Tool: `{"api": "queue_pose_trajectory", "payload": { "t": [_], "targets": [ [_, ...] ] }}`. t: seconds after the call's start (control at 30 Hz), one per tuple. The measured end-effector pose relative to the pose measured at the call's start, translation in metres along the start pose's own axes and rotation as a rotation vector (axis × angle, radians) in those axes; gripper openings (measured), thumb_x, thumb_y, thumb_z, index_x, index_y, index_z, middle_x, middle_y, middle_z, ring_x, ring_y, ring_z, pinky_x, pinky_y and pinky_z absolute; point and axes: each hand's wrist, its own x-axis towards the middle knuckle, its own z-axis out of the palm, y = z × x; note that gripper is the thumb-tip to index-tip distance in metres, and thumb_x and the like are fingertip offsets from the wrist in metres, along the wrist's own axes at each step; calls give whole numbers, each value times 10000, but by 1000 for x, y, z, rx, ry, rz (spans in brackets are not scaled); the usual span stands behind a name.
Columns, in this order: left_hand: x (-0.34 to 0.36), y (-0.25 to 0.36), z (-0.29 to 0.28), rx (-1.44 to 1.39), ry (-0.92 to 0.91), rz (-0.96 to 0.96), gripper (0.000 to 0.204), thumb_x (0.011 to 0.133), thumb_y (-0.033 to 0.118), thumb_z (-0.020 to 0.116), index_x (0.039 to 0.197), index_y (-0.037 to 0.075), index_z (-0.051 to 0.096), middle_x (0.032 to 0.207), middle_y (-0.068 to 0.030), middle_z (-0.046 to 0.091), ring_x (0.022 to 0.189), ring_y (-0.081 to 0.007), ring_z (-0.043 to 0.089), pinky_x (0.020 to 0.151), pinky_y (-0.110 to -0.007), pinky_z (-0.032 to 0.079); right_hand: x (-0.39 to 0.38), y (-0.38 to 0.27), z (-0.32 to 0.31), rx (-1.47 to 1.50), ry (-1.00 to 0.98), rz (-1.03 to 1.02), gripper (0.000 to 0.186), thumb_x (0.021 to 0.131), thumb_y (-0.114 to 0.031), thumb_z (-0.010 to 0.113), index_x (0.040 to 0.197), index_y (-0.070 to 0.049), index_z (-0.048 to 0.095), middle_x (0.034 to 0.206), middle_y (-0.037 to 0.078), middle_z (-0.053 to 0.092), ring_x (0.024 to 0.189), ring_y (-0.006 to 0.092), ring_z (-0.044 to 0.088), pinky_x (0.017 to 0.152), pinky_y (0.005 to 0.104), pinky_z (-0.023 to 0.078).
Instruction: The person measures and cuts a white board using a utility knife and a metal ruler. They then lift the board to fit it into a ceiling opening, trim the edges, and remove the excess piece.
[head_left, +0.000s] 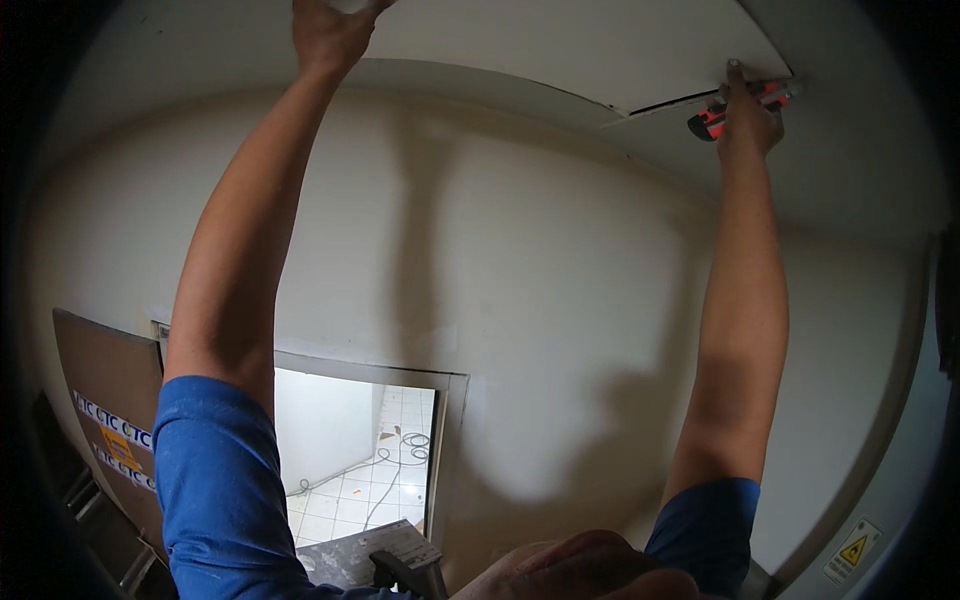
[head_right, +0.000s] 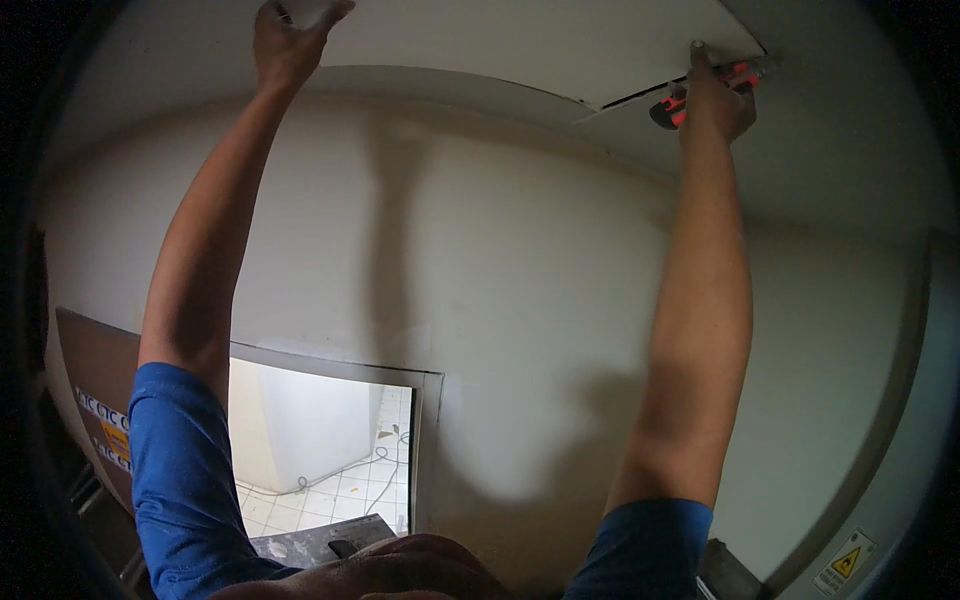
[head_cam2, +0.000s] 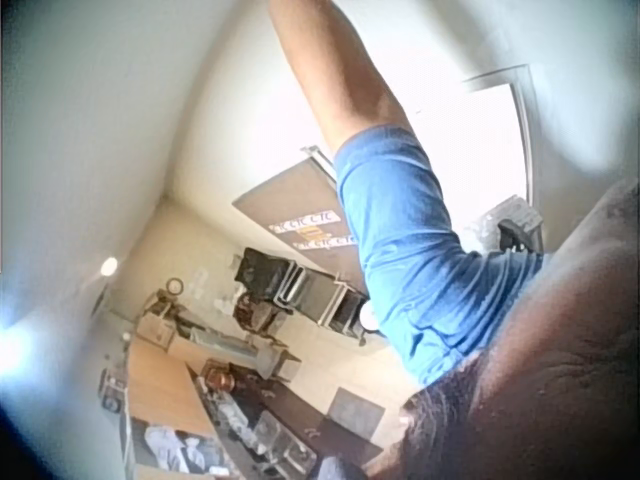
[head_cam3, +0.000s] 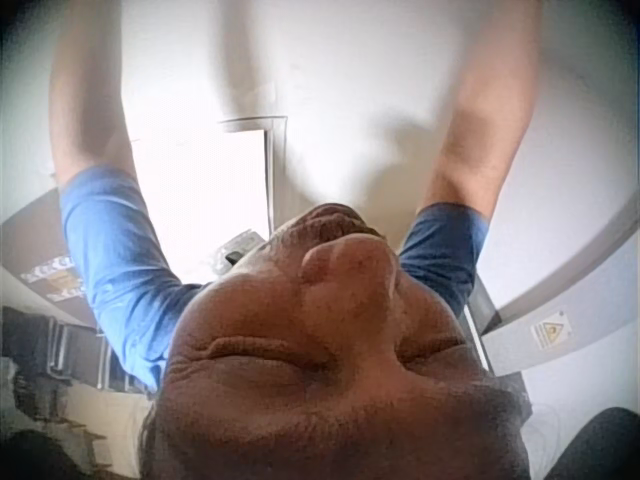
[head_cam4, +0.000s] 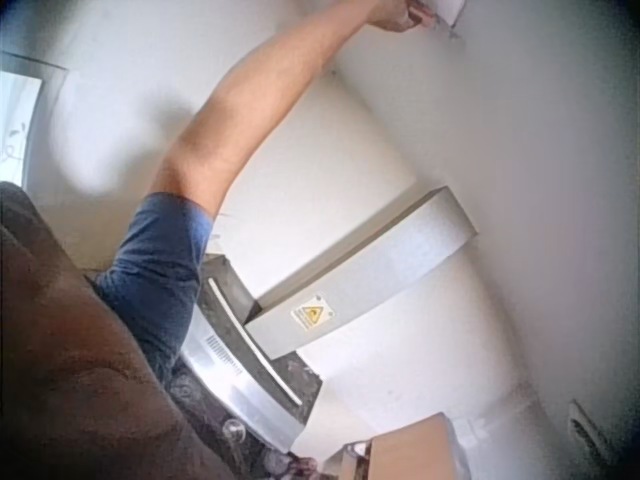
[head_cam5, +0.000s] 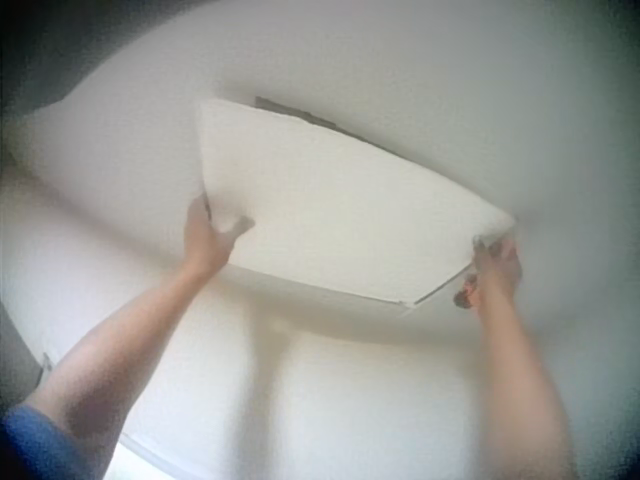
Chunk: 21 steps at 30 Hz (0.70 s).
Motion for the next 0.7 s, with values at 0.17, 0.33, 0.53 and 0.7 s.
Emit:
{"api": "queue_pose_trajectory", "payload": {
  "t": [0.17,0.33,0.53,0.7],
  "targets": [
    [0,3,1,50,4,24,930,833,439,851,1449,-91,399,1417,-274,515,1325,-400,516,1121,-477,426,-1,2,3,7,37,4,552,791,-136,894,1229,7,589,1129,122,680,860,217,683,610,381,633],
    [3,6,-6,15,-71,18,927,844,457,836,1456,-84,398,1431,-271,513,1343,-401,508,1132,-477,419,10,10,-1,20,27,-75,573,773,-151,915,1235,2,614,1157,129,691,872,214,685,600,382,606],
    [5,-2,0,26,-31,52,917,848,465,832,1451,-82,411,1455,-273,500,1372,-402,486,1144,-493,406,14,11,-4,38,27,-59,592,752,-148,929,1221,34,616,1116,134,710,870,225,699,620,395,625],
    [4,-5,7,54,19,24,916,857,477,820,1452,-88,414,1460,-283,490,1378,-402,478,1155,-503,393,24,15,-7,32,116,-75,565,737,-119,934,1149,90,611,1030,163,723,798,225,717,585,367,640]
  ]
}}
